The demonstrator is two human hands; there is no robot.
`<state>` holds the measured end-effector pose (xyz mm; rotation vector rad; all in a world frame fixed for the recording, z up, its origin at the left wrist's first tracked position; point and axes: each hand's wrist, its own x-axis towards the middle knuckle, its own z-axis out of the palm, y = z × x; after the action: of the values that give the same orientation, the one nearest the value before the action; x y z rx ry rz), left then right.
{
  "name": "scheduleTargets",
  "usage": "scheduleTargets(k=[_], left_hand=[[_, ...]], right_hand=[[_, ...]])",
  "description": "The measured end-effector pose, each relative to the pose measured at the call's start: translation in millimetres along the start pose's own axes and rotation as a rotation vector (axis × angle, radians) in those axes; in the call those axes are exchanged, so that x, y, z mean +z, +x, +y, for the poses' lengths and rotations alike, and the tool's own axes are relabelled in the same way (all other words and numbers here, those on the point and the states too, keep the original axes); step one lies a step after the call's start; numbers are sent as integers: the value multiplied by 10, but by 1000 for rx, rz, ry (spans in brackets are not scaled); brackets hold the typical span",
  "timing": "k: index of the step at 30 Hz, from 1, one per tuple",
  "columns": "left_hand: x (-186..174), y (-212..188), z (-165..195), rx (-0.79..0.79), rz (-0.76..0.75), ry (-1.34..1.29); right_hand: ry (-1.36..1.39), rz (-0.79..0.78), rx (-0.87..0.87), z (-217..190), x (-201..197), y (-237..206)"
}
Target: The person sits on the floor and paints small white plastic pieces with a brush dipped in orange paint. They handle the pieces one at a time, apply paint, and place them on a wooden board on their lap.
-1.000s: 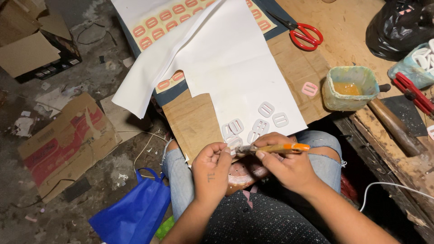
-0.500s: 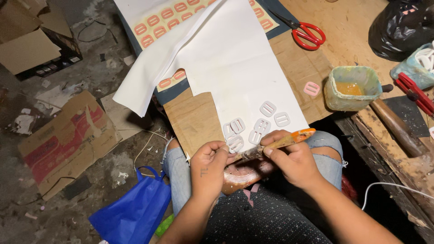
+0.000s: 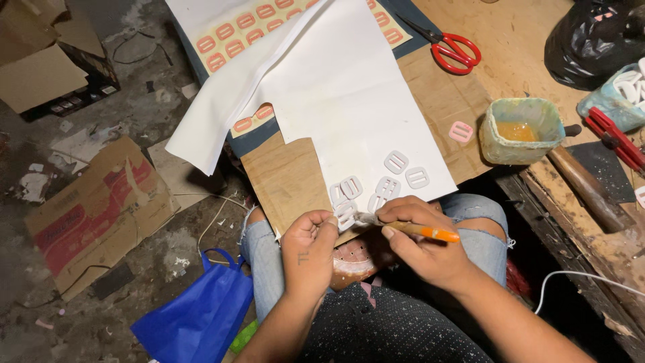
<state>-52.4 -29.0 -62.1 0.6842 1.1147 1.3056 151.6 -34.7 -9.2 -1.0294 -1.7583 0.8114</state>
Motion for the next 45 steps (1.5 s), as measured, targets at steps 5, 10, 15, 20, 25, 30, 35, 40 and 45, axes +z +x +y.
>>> scheduleTargets(k=[5, 10, 15, 20, 25, 30, 35, 40, 45], left_hand=[[24, -5, 18, -25, 37, -69], [67, -14, 19, -76, 31, -26], [73, 10, 41, -74, 32, -60], [67, 63, -34, -67, 49, 111], [-46, 505, -42, 161, 66, 272], [-204, 897, 62, 469, 150, 760], [-233, 857, 204, 741, 180, 1145], [28, 606, 275, 793, -31, 1188], [270, 528, 296, 796, -121, 1238]], right_hand=[[169, 50, 265, 87, 173, -143], [165, 37, 246, 180, 246, -256], [147, 202, 267, 221, 202, -244], [231, 38, 383, 267, 201, -264], [338, 57, 541, 352, 199, -313], [386, 105, 624, 388, 132, -322], [370, 144, 549, 384, 35, -325], [361, 201, 584, 406, 24, -284], [380, 221, 567, 406, -8, -286]])
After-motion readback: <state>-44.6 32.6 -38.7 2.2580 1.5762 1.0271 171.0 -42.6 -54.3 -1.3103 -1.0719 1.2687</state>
